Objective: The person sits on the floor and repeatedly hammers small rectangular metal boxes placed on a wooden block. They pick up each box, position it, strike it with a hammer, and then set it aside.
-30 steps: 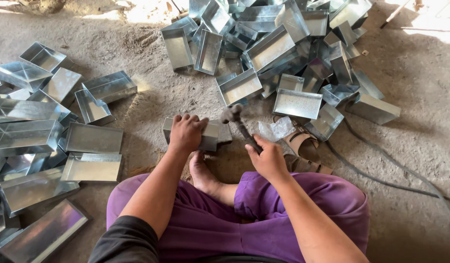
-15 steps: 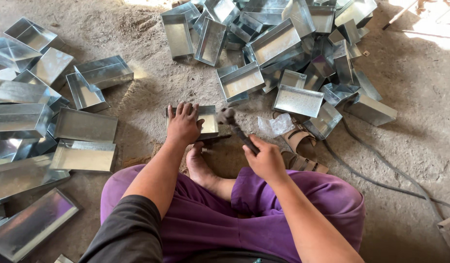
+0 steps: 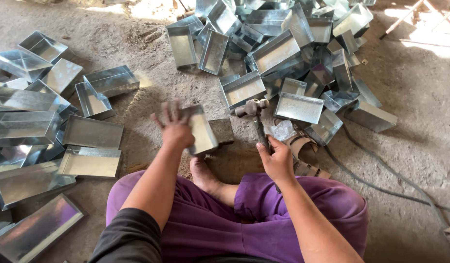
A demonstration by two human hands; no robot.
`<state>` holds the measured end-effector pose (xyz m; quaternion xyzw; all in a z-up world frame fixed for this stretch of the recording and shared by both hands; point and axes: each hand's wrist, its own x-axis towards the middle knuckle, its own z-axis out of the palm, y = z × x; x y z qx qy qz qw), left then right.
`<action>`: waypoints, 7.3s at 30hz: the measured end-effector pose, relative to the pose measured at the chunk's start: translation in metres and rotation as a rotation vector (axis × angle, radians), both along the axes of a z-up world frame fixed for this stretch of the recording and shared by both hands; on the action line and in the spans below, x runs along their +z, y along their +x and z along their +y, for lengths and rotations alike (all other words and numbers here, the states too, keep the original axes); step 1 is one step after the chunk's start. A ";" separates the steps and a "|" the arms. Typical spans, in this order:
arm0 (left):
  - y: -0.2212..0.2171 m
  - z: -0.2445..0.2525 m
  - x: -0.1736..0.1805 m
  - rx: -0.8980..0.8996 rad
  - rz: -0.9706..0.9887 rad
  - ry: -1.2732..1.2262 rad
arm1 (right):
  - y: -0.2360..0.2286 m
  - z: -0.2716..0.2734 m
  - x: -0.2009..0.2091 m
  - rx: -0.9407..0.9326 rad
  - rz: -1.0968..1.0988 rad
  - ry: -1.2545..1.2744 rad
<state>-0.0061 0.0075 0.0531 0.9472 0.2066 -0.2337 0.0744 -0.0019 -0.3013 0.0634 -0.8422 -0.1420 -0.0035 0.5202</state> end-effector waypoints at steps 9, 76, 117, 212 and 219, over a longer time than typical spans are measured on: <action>0.004 0.021 -0.026 -0.010 -0.485 -0.148 | -0.006 0.000 0.012 0.015 0.047 0.052; 0.004 -0.010 -0.034 -0.419 -0.730 0.105 | -0.019 -0.010 0.077 0.027 -0.437 0.201; 0.005 0.038 -0.015 -0.101 -0.070 -0.350 | -0.005 0.003 0.047 0.043 -0.378 -0.045; -0.400 0.120 -0.141 0.563 -0.300 0.246 | -0.013 0.043 -0.102 0.343 0.155 -0.912; -0.402 0.205 -0.109 0.434 -0.087 0.675 | -0.014 0.047 -0.092 0.357 0.174 -0.886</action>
